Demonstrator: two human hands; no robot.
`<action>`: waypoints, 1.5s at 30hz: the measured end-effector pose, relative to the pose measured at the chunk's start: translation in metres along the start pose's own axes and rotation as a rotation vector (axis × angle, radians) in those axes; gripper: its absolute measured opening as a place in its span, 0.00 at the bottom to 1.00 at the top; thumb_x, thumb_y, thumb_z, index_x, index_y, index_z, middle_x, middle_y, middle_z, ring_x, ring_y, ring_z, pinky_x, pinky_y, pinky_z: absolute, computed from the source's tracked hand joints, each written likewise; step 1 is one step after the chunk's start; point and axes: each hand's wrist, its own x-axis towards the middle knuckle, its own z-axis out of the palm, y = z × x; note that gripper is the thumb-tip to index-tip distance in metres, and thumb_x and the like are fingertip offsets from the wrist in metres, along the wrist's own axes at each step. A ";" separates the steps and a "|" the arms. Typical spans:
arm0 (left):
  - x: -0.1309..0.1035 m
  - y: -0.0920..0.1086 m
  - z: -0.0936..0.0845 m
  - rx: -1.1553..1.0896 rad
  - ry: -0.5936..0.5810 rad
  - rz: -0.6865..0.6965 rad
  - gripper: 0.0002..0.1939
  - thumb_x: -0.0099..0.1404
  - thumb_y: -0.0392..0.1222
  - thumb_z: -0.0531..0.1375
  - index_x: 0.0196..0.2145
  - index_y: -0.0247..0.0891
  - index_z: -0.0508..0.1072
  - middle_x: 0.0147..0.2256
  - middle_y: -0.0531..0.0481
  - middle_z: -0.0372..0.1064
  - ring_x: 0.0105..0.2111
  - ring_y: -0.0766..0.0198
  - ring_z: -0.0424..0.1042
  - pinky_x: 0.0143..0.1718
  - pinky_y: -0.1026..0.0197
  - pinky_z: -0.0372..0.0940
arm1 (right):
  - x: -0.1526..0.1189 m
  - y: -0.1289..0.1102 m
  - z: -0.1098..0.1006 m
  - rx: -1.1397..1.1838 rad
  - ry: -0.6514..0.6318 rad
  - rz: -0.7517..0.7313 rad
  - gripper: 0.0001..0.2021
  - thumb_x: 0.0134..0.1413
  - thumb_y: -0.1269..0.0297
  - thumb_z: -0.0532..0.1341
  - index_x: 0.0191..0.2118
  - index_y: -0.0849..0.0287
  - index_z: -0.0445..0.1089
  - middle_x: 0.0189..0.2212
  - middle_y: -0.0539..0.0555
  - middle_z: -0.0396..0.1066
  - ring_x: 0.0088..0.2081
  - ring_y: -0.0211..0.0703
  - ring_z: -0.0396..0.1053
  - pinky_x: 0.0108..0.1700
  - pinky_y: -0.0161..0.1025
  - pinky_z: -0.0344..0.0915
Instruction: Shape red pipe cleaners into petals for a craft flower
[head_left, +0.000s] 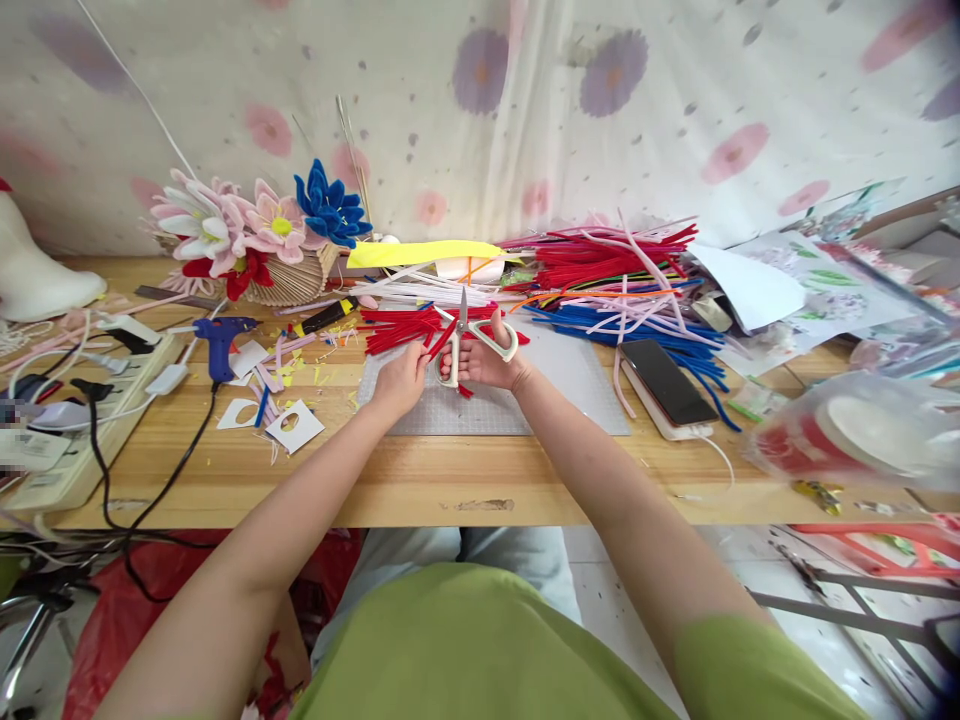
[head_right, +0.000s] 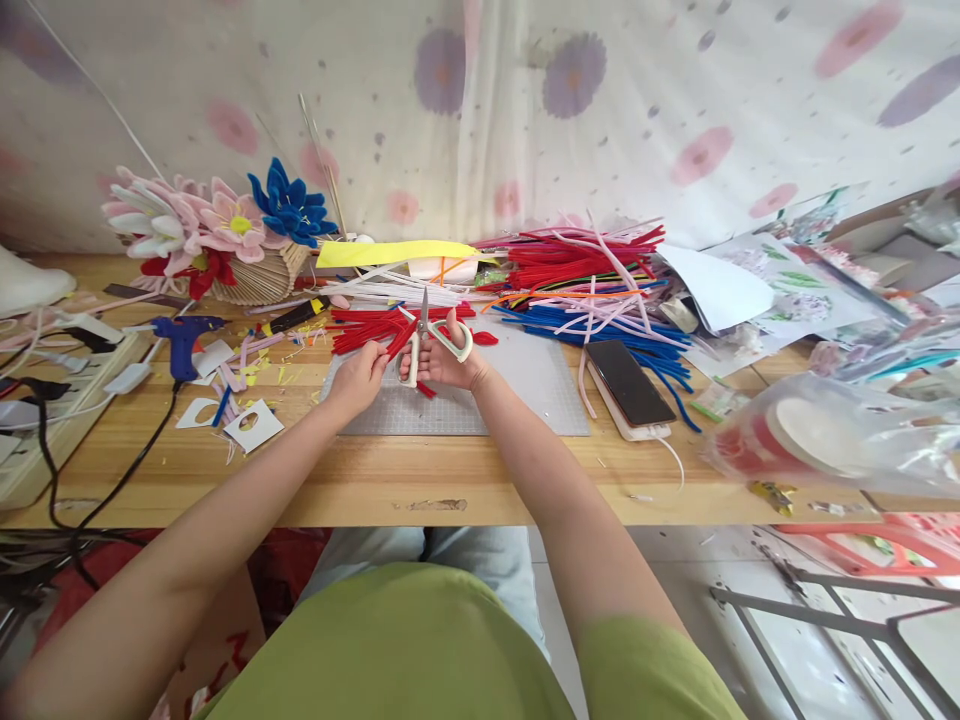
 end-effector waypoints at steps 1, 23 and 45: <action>0.001 0.000 -0.001 -0.004 0.005 -0.002 0.11 0.67 0.42 0.44 0.40 0.39 0.64 0.37 0.46 0.72 0.35 0.59 0.71 0.33 0.60 0.57 | -0.001 -0.001 0.000 -0.005 -0.001 -0.029 0.37 0.52 0.34 0.38 0.39 0.65 0.66 0.32 0.63 0.71 0.39 0.50 0.70 0.45 0.52 0.67; 0.001 -0.005 0.004 -0.130 0.051 0.017 0.08 0.66 0.41 0.46 0.36 0.40 0.63 0.32 0.49 0.70 0.32 0.61 0.69 0.32 0.62 0.56 | -0.006 0.000 0.007 -0.060 -0.027 -0.120 0.36 0.50 0.32 0.37 0.33 0.61 0.63 0.21 0.51 0.60 0.23 0.38 0.60 0.27 0.38 0.66; 0.018 -0.074 -0.024 0.100 0.104 0.000 0.17 0.66 0.45 0.47 0.46 0.40 0.69 0.41 0.45 0.71 0.42 0.57 0.68 0.43 0.57 0.60 | -0.078 -0.045 -0.039 -0.829 0.505 -0.312 0.24 0.41 0.44 0.63 0.35 0.59 0.62 0.25 0.49 0.65 0.26 0.37 0.65 0.31 0.38 0.64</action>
